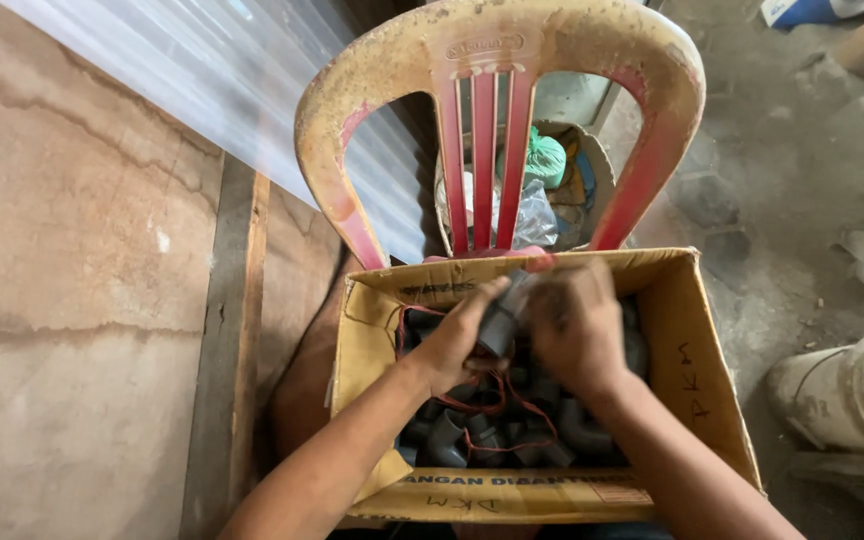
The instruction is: Untying a bundle of PVC pipe elbows and organizing them inside a cardboard box
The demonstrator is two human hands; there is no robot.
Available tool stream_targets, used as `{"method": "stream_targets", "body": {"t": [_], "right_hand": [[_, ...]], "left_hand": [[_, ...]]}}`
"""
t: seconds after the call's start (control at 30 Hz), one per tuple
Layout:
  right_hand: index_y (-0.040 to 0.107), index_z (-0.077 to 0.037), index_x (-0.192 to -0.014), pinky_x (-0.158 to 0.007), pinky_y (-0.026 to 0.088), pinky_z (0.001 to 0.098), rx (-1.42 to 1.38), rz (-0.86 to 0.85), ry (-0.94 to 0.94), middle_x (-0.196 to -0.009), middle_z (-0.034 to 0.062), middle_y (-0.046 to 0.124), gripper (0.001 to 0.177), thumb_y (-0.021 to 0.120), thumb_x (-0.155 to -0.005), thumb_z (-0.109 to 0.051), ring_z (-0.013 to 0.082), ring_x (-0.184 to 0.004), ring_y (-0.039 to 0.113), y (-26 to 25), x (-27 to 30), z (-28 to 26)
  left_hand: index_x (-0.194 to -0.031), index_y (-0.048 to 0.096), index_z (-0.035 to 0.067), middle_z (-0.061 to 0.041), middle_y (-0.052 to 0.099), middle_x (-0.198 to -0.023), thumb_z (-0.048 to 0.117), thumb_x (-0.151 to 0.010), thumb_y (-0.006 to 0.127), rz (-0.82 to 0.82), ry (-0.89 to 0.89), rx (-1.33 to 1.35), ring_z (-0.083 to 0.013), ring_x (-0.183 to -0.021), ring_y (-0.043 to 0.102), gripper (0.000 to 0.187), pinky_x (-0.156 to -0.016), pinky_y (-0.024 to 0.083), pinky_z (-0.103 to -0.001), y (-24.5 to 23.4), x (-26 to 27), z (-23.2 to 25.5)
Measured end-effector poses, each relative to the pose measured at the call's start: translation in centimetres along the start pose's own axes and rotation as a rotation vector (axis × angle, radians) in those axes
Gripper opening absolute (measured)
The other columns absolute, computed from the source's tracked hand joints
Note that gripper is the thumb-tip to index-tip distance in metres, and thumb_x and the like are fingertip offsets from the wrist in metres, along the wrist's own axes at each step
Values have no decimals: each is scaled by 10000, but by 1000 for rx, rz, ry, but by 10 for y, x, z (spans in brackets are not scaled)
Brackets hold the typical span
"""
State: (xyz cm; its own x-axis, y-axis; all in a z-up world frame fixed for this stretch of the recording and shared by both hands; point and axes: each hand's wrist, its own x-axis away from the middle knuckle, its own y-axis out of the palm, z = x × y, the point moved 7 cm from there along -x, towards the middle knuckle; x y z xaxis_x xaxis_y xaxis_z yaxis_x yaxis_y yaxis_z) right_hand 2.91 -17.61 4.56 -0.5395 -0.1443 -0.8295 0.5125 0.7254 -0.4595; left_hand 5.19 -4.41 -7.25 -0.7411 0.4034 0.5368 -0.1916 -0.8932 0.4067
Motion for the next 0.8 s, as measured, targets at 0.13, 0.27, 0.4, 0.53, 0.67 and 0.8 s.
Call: {"method": "stream_targets", "body": {"t": [0.13, 0.27, 0.4, 0.53, 0.67, 0.8], "right_hand": [[548, -18, -824, -664, 467, 505, 36, -50, -52, -812, 189, 498, 127, 672, -847, -38, 432, -738, 525, 7, 23, -1], [655, -86, -873, -663, 498, 476, -12, -114, -30, -877, 130, 585, 89, 733, -831, -99, 376, -756, 581, 9, 20, -1], [628, -109, -791, -665, 497, 452, -7, -108, -42, -815, 108, 564, 92, 697, -835, -152, 360, -755, 567, 17, 32, 20], [712, -100, -967, -656, 537, 387, -166, -231, -195, -917, 90, 619, 123, 638, -949, -197, 289, -732, 619, 10, 15, -40], [655, -19, -993, -713, 550, 581, -364, -767, 297, -926, 222, 706, 221, 715, -860, -186, 486, -870, 684, 19, 18, 6], [643, 54, -1163, -823, 526, 689, -42, -988, 463, -978, 350, 723, 534, 685, -895, -406, 575, -912, 691, 14, 19, 24]], "left_hand": [[-1290, 646, 112, -179, 670, -934, 598, -952, 640, -34, 35, -4, -284, -724, 679, 593, -555, 545, -322, -6, -20, -9], [-1352, 607, 95, -188, 696, -1072, 550, -999, 608, -118, 125, -43, -293, -881, 707, 576, -734, 600, -396, -2, -15, -5], [-1612, 161, 17, -292, 126, -1647, 652, -949, 499, -110, 163, -271, -493, -1513, 129, 979, -1225, 193, -634, 57, 47, 62], [-1358, 641, 113, -147, 664, -1165, 455, -982, 634, 73, 292, -68, -237, -946, 640, 508, -772, 555, -310, -11, -16, 27], [-1437, 566, 100, -182, 594, -1055, 543, -970, 608, 40, 351, -101, -271, -872, 631, 645, -647, 395, -287, -15, 0, 43], [-1225, 709, 138, -112, 662, -692, 522, -977, 636, -27, 466, -215, -207, -590, 701, 463, -395, 558, -279, -1, 5, 47]]}}
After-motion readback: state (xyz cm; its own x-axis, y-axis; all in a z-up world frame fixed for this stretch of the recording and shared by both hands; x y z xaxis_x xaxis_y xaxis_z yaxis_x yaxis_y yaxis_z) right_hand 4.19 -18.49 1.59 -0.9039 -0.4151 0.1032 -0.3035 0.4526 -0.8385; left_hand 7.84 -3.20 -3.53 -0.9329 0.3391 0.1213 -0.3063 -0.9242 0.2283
